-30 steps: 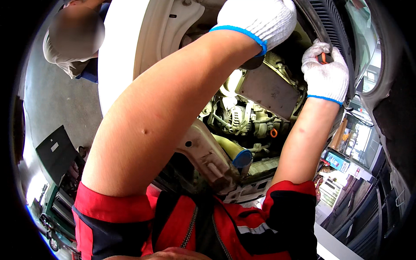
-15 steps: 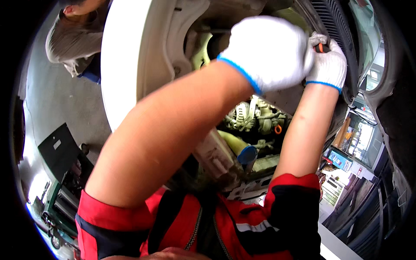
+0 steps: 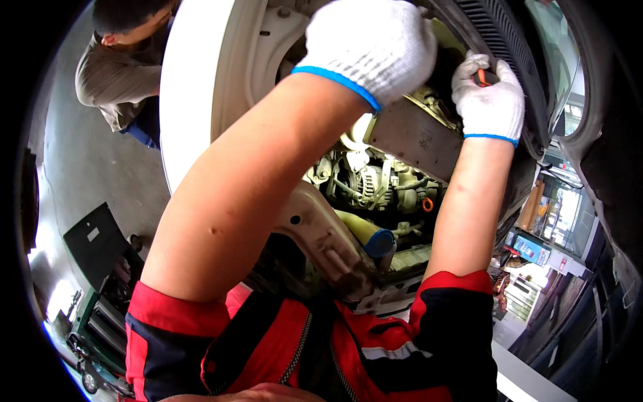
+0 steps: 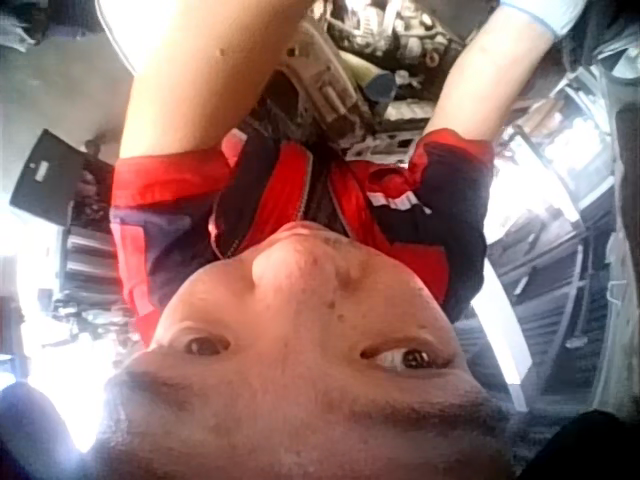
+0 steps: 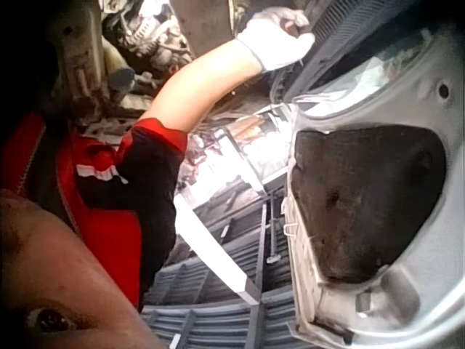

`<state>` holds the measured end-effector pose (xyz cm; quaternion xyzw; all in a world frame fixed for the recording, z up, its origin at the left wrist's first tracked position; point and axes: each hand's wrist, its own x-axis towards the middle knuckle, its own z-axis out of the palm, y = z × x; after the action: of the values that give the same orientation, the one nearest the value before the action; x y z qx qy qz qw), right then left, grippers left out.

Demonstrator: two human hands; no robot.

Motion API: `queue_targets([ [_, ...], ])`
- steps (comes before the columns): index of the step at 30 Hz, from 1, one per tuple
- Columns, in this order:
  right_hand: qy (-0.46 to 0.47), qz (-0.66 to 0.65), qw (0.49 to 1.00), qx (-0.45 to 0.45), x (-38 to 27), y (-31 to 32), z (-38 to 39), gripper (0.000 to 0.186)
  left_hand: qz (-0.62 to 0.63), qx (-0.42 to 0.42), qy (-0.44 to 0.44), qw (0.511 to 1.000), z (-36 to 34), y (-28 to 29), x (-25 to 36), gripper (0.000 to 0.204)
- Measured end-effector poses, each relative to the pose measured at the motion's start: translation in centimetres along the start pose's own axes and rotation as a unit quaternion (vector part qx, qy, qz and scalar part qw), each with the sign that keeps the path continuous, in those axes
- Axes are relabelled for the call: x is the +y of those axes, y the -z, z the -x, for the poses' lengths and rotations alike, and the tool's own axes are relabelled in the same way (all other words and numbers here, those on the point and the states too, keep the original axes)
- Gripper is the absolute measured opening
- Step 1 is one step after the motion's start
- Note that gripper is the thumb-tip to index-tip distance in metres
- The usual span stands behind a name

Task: The person works under the hood of a white car in a garage, using a ratchet and a screwdriver to remove bolts and clips from the engine bay. They remove a plastic cover and a long black trim piece, placing them aside while another person works nearby.

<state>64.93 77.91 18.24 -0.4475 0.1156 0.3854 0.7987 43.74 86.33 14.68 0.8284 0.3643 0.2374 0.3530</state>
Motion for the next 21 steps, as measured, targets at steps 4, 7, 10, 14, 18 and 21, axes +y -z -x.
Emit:
queue_targets([
  [4,-0.005,0.020,1.000,-0.015,1.1,1.1,-0.8,0.041,-0.018,-0.057,0.065,0.996,-1.2,1.4,-0.8,0.035],
  [7,0.001,0.079,0.993,-0.085,1.8,2.8,-0.9,0.041,-0.029,-0.097,0.018,0.995,-0.5,2.9,-0.4,0.064],
  [10,0.039,0.163,0.984,-0.060,1.5,3.5,1.2,0.045,0.120,-0.076,-0.043,0.989,-1.9,4.0,-1.0,0.058],
  [14,0.095,0.238,0.960,-0.117,0.6,6.5,3.7,0.040,0.519,0.079,0.050,0.850,-1.8,7.8,-0.2,0.048],
  [18,0.136,0.244,0.955,-0.095,0.8,7.8,5.4,0.028,0.628,0.106,0.015,0.771,-0.3,9.8,2.4,0.023],
  [21,0.168,0.268,0.945,-0.089,1.8,8.0,8.1,0.019,0.621,0.056,0.077,0.778,-3.3,6.6,-4.2,0.020],
])
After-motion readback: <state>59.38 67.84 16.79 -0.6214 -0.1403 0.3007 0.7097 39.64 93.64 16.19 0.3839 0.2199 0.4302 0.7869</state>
